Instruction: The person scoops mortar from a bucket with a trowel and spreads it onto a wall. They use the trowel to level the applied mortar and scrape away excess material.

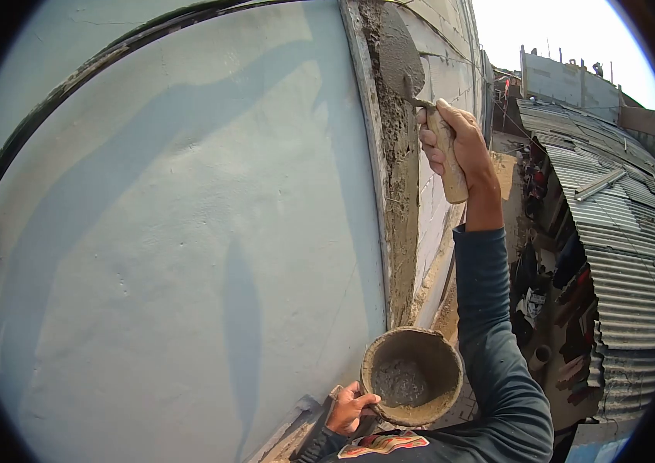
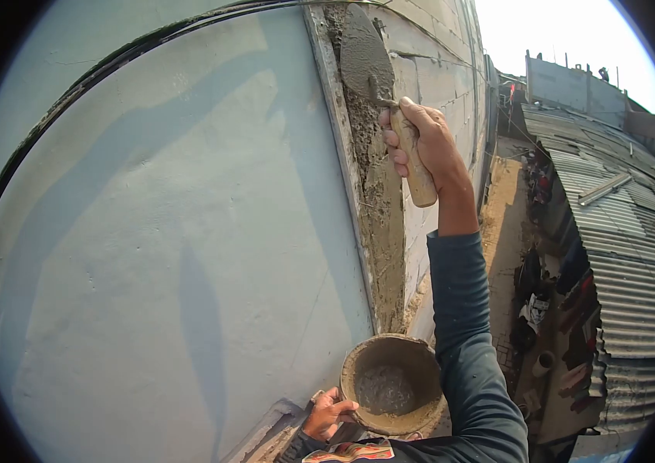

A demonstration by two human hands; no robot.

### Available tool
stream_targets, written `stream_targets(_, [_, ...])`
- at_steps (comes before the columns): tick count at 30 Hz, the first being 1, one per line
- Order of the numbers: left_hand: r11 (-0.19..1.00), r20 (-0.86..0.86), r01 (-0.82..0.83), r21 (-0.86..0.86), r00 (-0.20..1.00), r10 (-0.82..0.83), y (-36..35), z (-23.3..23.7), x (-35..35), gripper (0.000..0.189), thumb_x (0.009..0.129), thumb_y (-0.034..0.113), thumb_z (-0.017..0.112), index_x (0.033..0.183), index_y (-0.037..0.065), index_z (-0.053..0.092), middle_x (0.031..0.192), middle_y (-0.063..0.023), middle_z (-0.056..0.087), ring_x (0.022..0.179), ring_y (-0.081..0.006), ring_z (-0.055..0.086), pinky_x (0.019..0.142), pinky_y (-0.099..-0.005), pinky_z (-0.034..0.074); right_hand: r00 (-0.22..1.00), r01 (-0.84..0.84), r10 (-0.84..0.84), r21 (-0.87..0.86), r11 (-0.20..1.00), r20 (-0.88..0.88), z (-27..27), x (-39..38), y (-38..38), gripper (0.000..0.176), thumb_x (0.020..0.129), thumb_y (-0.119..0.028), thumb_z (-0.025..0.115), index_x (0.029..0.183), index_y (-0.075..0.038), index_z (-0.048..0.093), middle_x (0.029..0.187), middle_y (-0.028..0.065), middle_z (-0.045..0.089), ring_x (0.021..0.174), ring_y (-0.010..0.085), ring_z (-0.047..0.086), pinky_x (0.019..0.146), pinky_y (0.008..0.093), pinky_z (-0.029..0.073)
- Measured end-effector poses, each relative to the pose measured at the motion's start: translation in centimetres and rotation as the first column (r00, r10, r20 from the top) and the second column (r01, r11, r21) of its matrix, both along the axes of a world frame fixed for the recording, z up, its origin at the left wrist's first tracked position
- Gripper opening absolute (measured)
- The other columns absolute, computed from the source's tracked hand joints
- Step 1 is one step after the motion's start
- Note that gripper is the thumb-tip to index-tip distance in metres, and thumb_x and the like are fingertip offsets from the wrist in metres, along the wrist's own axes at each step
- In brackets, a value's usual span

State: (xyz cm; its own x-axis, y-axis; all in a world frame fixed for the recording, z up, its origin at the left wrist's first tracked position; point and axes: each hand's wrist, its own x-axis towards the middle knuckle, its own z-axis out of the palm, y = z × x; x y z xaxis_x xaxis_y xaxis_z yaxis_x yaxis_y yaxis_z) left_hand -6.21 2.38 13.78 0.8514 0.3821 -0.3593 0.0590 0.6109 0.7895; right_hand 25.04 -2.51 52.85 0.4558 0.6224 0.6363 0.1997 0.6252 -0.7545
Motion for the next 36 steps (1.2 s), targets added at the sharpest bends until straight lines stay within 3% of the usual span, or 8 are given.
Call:
stream_targets(4, [1.000,-0.003,-0.003,0.016,1.000,0.003,0.0,0.4,0.0,0.022,0.081,-0.001,0.068,0.099,0.002,0.056,0.088,-0.0075,0.065,0.075,-0.0165,0.067,0.066,-0.0332,0.060,0.995,0.035,-0.023,-0.116,0.993,0.098,0.8,2.6,0.7,0.036,0.101,-0.033,0.043,0.088,-0.002,0.057,0.064,0.0002,0.053,0.042,0.0057,0.046,0.035,0.0217,0.041])
stream_targets(10, [1.000,0.027,0.003,0.005,1.000,-0.004,0.1,0.1,0.3,0.023,0.081,-0.001,0.068,0.100,0.001,0.056,0.087,-0.0081,0.066,0.074,-0.0168,0.068,0.066,-0.0335,0.061,0.999,-0.024,0.017,-0.183,0.983,-0.044,-1.7,5.9,0.7,0.035,0.101,-0.034,0.043,0.089,-0.004,0.056,0.065,-0.0004,0.053,0.043,0.0059,0.045,0.035,0.0216,0.040])
stream_targets(14, [1.000,0.016,0.024,0.004,1.000,-0.024,0.2,0.5,0.3,0.023,0.080,-0.001,0.069,0.100,0.001,0.056,0.088,-0.0082,0.066,0.074,-0.0169,0.068,0.066,-0.0337,0.061,0.952,-0.262,0.257,-0.007,0.965,-0.169,-2.4,6.6,0.5,0.035,0.102,-0.035,0.039,0.095,-0.004,0.055,0.066,-0.0006,0.050,0.043,0.0056,0.044,0.034,0.0210,0.040])
stream_targets(16, [1.000,-0.014,0.026,0.006,1.000,-0.026,0.2,0.5,0.1,0.023,0.080,-0.001,0.069,0.100,0.001,0.056,0.088,-0.0083,0.066,0.074,-0.0169,0.067,0.066,-0.0336,0.061,0.722,-0.656,0.653,0.071,0.751,-0.229,-1.7,6.3,1.1,0.037,0.102,-0.037,0.037,0.095,-0.005,0.055,0.066,-0.0016,0.047,0.044,0.0046,0.044,0.033,0.0200,0.040])
stream_targets(22, [1.000,-0.015,0.018,0.006,1.000,-0.018,0.3,0.8,0.3,0.022,0.081,-0.001,0.069,0.099,0.001,0.057,0.088,-0.0080,0.066,0.075,-0.0164,0.067,0.065,-0.0330,0.060,0.651,-0.751,0.728,-0.049,0.658,-0.214,-2.2,3.8,1.5,0.040,0.102,-0.039,0.035,0.095,-0.006,0.055,0.065,-0.0021,0.045,0.042,0.0040,0.041,0.032,0.0196,0.040])
stream_targets(27, [0.999,-0.026,0.047,0.009,0.999,-0.047,0.8,0.9,0.6,0.022,0.081,-0.004,0.067,0.100,0.000,0.057,0.089,-0.0081,0.066,0.075,-0.0160,0.067,0.066,-0.0329,0.061,0.732,-0.656,0.614,-0.063,0.752,-0.296,-3.2,1.9,2.1,0.042,0.102,-0.042,0.035,0.093,-0.006,0.054,0.063,-0.0018,0.043,0.040,0.0060,0.040,0.032,0.0225,0.040])
stream_targets(30, [0.999,-0.016,0.042,-0.011,0.999,-0.042,0.7,0.6,0.8,0.022,0.081,-0.005,0.067,0.100,0.000,0.057,0.088,-0.0081,0.066,0.075,-0.0163,0.067,0.066,-0.0331,0.061,0.665,-0.721,0.683,-0.023,0.692,-0.303,-4.7,1.1,2.1,0.042,0.102,-0.043,0.036,0.093,-0.006,0.055,0.062,-0.0012,0.044,0.040,0.0066,0.039,0.033,0.0229,0.040])
stream_targets(36, [1.000,-0.021,0.022,0.000,1.000,-0.022,0.3,0.4,0.6,0.021,0.081,-0.004,0.066,0.099,-0.001,0.057,0.089,-0.0085,0.066,0.076,-0.0164,0.067,0.067,-0.0321,0.061,0.719,-0.658,0.638,0.027,0.753,-0.274,-5.7,2.3,-0.9,0.039,0.103,-0.035,0.034,0.094,-0.003,0.055,0.062,0.0008,0.048,0.041,0.0070,0.046,0.029,0.0214,0.038])
